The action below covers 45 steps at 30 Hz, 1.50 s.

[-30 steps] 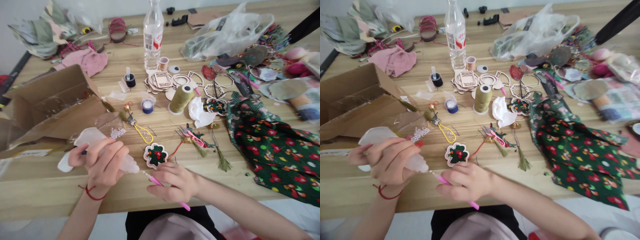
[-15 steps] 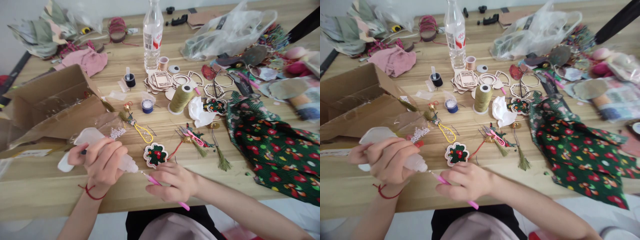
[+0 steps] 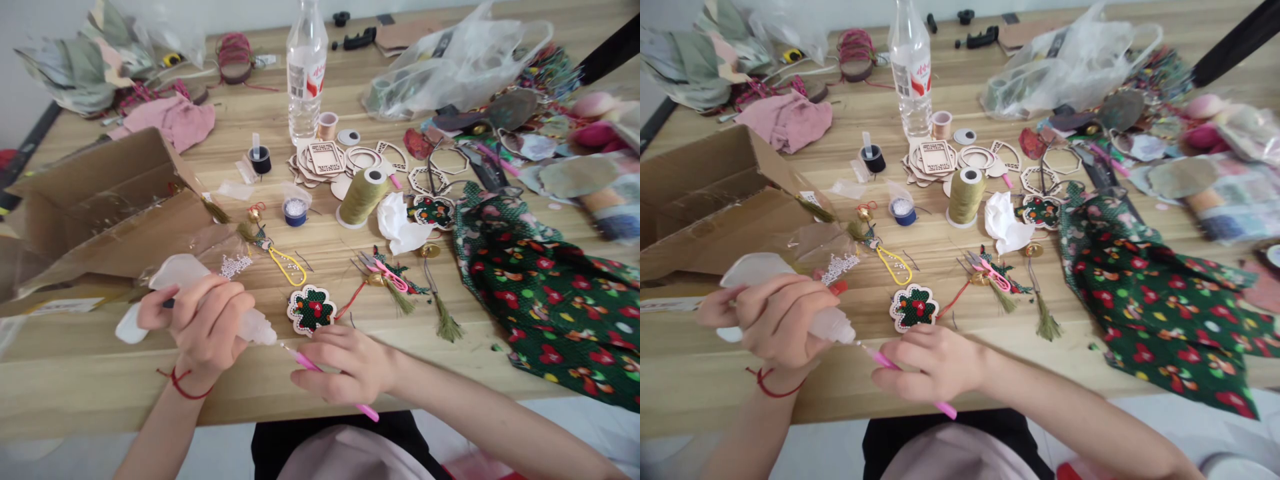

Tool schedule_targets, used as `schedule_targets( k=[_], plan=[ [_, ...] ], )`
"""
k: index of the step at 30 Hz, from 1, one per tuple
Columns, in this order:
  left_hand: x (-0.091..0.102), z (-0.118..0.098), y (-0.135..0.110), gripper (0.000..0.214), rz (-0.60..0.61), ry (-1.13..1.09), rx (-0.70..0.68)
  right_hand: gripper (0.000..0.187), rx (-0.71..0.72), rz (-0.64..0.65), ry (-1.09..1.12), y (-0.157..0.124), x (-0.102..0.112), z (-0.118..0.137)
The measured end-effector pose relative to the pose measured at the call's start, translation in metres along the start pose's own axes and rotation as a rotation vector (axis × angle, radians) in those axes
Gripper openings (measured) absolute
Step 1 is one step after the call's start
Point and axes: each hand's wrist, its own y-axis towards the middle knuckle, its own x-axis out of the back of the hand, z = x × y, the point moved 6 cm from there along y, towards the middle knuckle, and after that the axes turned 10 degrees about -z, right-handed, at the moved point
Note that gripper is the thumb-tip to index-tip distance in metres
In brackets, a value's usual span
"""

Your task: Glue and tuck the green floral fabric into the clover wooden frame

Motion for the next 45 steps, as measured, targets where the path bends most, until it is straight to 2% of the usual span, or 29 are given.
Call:
schedule_targets(
  k=[13,16,23,35,45],
  plan=[
    [0.0014,0.0000,-0.0009,0.021,-0.057,-0.012,-0.036,0.019,0.008,-0.002,0.016,-0.0005,-0.0006,0.0004],
    [-0.0010,0.0008,-0.0015,0.022,-0.011,-0.001,-0.001,0.018,0.003,-0.002,0.016,0.0001,-0.0006,0.0002],
    [-0.0004,-0.0016,0.0017,0.020,0.007,0.009,-0.002,0.018,0.001,0.014,0.016,0.0005,-0.0011,0.0009],
    [-0.0001,0.0006,-0.0012,0.021,-0.041,-0.002,-0.025,0.018,-0.016,0.059,0.025,-0.0019,-0.0042,0.0004],
    [-0.0001,-0.0021,0.0000,0.017,-0.017,0.006,-0.030,0.019,-0.022,0.038,0.001,-0.0005,-0.0033,0.0001]
  ],
)
